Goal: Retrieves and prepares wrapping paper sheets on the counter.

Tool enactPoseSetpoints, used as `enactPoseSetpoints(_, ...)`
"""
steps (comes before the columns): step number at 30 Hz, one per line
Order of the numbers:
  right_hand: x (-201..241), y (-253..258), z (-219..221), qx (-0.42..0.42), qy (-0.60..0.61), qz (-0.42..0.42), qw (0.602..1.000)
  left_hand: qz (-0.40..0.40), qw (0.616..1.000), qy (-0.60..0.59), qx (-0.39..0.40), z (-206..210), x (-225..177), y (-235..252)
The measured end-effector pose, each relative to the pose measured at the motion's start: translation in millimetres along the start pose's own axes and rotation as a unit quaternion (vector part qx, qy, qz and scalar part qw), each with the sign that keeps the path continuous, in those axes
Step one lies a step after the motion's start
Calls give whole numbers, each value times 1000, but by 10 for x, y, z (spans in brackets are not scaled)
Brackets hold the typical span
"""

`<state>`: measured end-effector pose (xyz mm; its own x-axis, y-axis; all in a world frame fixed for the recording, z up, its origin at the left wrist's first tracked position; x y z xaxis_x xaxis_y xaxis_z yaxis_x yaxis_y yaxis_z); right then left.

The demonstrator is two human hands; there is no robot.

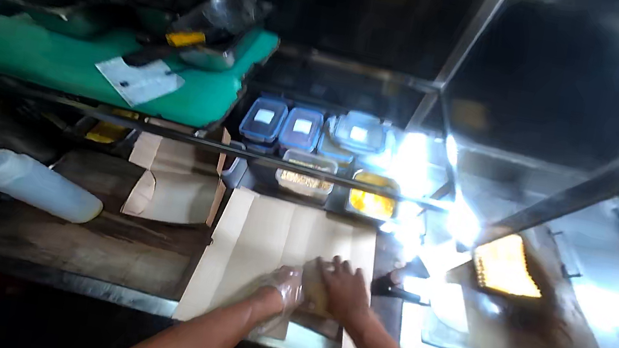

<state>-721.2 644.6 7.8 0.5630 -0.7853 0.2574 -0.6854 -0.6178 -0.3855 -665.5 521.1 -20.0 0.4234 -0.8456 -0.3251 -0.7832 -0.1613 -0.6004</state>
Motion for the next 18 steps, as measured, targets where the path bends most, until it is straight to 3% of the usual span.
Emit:
enactPoseSetpoints(3, 341, -104, 149, -20, 36, -59, 997, 28, 995, -50, -78, 87, 187, -504)
enactPoseSetpoints(6, 469, -307, 158, -3, 66, -60, 996, 68, 986, 62, -136, 402, 358, -947)
enactPoseSetpoints(10, 386, -500, 107, -93, 98, -72, 988, 148, 923, 104, -340, 406, 392, -936)
enactPoseSetpoints(11, 359, -546, 161, -134, 99, -83, 983, 182, 915, 92, -349, 347, 388, -879)
enactPoseSetpoints(13, 293, -641, 358, -249, 90, -112, 958, 193, 952, 51, -232, 178, 341, -703)
enactPoseSetpoints(15, 282, -742, 607, -288, 78, -129, 946, 106, 990, 27, -88, -84, 258, -458)
enactPoseSetpoints(17, 316, -841, 805, -237, 78, -110, 962, -3, 1000, 13, -7, -271, 240, -162)
enactPoseSetpoints(18, 328, -871, 833, -163, 93, -84, 979, -28, 999, 24, 6, -292, 259, -5)
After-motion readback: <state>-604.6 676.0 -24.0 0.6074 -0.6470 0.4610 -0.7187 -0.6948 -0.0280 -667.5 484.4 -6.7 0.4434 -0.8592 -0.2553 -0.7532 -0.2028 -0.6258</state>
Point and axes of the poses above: each hand's wrist, its own y-axis towards the middle knuckle, its own z-axis out of the palm, x = y × z, the point moved 6 cm from there along y, towards the middle knuckle, and after that the axes turned 13 degrees about -x, right-handed, at the moved point
